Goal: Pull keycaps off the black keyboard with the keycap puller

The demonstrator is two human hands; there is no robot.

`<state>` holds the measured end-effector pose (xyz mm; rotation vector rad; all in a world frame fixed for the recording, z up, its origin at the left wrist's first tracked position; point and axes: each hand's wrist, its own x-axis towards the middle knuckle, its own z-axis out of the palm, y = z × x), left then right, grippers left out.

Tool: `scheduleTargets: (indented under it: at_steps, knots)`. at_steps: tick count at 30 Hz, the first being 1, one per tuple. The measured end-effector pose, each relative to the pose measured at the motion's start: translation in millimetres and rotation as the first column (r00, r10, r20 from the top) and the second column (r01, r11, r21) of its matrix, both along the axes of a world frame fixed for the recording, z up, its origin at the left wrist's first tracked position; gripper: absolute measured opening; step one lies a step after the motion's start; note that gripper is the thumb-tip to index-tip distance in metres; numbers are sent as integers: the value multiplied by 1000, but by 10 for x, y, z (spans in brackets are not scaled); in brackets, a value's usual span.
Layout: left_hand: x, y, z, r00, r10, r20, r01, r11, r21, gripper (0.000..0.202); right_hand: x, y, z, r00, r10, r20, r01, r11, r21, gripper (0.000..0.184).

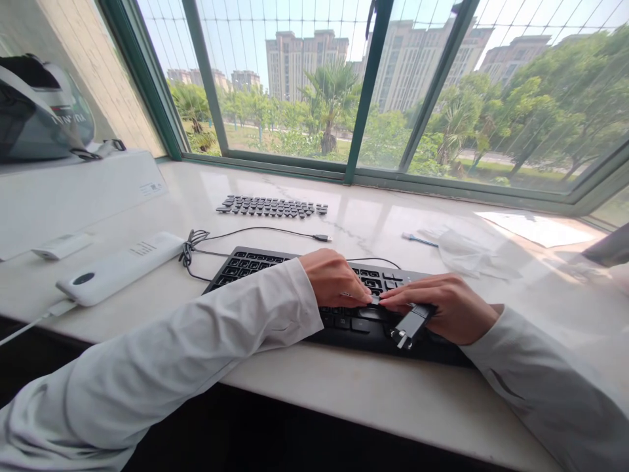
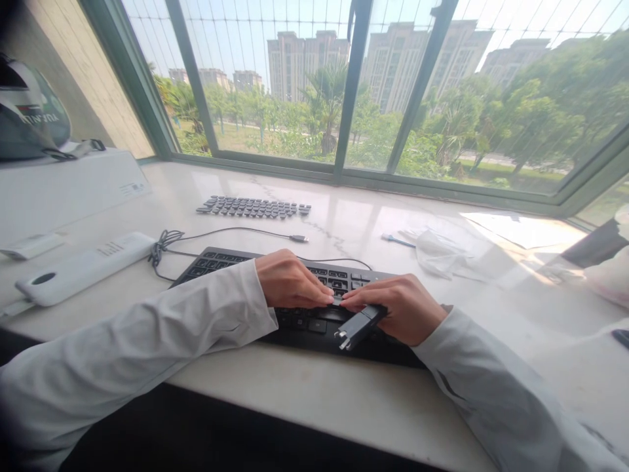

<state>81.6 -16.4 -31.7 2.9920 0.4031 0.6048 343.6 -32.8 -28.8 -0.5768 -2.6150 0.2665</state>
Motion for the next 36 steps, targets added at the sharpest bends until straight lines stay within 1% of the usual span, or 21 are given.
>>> scheduleTargets:
  at_steps: [3,7,9,13,16,19,24,29,33,36]
  knots:
    - [-17,-55,48,1000,-14,23,14,1000,7,18,-7,-2,-1,1000,19,-19,-19,1000,15,21]
    - [-39,-117,76,997,31,70,-31,1000,3,19,-7,-3,6,999,19,-42,-18,1000,12,21]
    - [-40,-100,59,998,20,67,-20,1000,8,18,-7,-1,6,999,15,-46,-15,1000,11,22]
    - [-27,-5,-17,996,-57,74,54,998,38,18,-6,10,0,999,25,-45,-24,1000,10,20]
    - [-18,45,-66,995,-65,82,60,997,58,19,-3,19,-4,999,36,-36,-36,999,12,20]
    - [-16,52,-80,996,-60,72,56,997,55,19,1,23,-4,999,39,-34,-39,999,14,21]
    - [-19,11,-34,997,-46,64,44,999,26,19,-6,4,18,999,31,-14,-31,1000,-3,23]
    - [-15,-5,0,1000,-1,19,1,1000,-31,17,-31,-21,39,998,51,-26,-51,999,-4,23]
    - [-21,-38,19,999,-15,44,15,1000,1,16,-47,-22,38,998,60,-26,-60,998,15,22]
    - [-39,-105,65,998,30,50,-31,999,25,17,-41,-19,41,998,67,-7,-66,997,29,24]
